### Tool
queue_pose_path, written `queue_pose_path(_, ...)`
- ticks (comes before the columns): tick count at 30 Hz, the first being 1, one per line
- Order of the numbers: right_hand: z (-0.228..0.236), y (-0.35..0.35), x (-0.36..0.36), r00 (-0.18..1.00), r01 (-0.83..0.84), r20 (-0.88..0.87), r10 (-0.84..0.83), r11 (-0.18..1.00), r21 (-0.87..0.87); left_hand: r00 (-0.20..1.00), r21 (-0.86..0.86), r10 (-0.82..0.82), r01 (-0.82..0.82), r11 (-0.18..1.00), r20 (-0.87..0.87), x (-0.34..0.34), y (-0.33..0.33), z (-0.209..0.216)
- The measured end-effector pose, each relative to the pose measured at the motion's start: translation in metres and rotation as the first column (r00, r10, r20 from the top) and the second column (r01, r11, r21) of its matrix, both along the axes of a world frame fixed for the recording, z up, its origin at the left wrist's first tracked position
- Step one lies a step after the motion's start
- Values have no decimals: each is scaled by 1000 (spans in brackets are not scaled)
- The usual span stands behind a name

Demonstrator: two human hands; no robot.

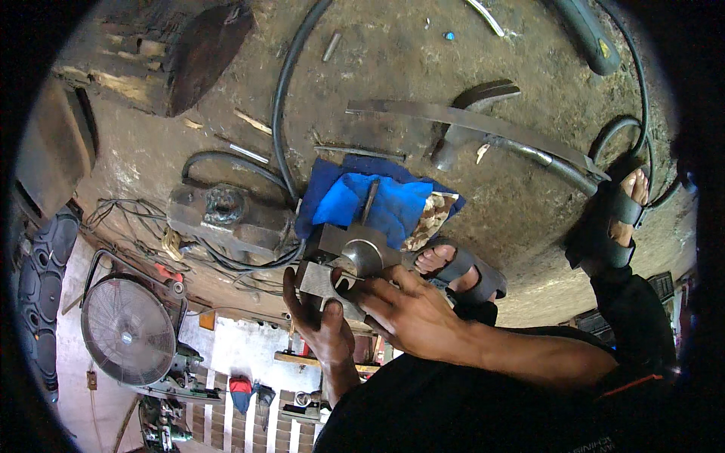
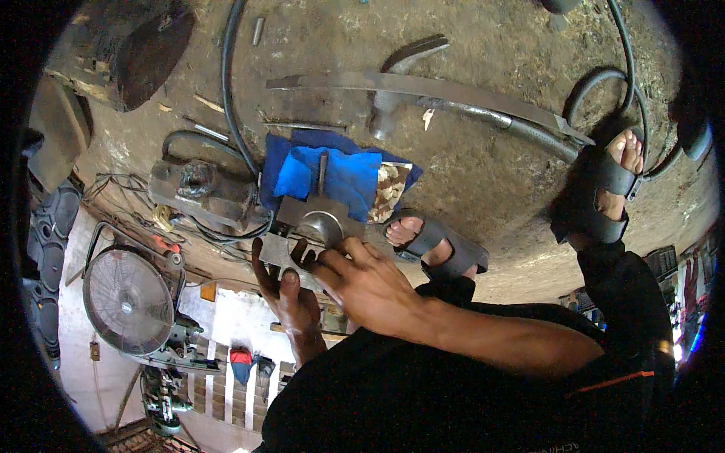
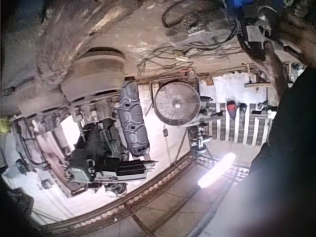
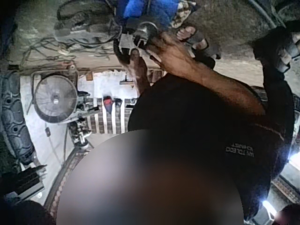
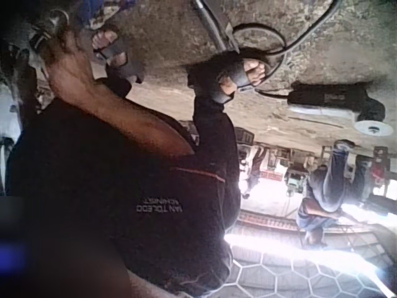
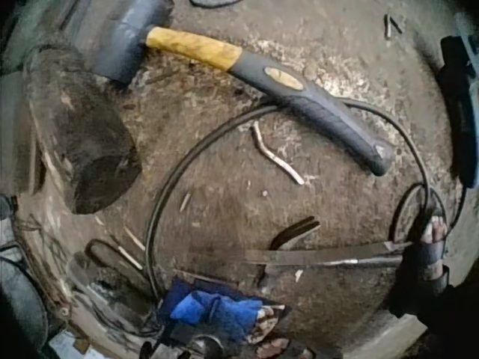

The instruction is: The person uses an angle grinder to smooth the edges of two metal blocks, then repeatedly hammers and aligns them together to form a single assembly. The person inspects the fit multiple times and continues hammering to adjust alignment.

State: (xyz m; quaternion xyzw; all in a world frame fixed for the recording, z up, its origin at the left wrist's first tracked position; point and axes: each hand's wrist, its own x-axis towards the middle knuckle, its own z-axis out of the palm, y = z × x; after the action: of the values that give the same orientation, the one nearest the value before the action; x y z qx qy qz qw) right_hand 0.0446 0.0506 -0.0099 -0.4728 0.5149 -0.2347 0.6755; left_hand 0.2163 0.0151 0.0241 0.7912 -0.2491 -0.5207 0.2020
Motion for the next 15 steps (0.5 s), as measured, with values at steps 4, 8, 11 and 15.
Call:
queue_pose_path(4,-1,0,-2,1000,3,15,-3,1000,10,999,8,-21,21,1000,24,-3,-1,1)
queue_pose_path(8,-2,2,-6,1000,1,23,-2,1000,23,998,32,-38,37,999,44,-7,-2,3)
queue_pose_path(11,-3,2,-6,1000,8,18,-9,999,33,996,43,-57,54,998,68,-9,-4,3)
queue_pose_path(15,-4,2,-5,1000,-9,18,8,998,55,989,75,-96,88,993,111,-10,-6,3)
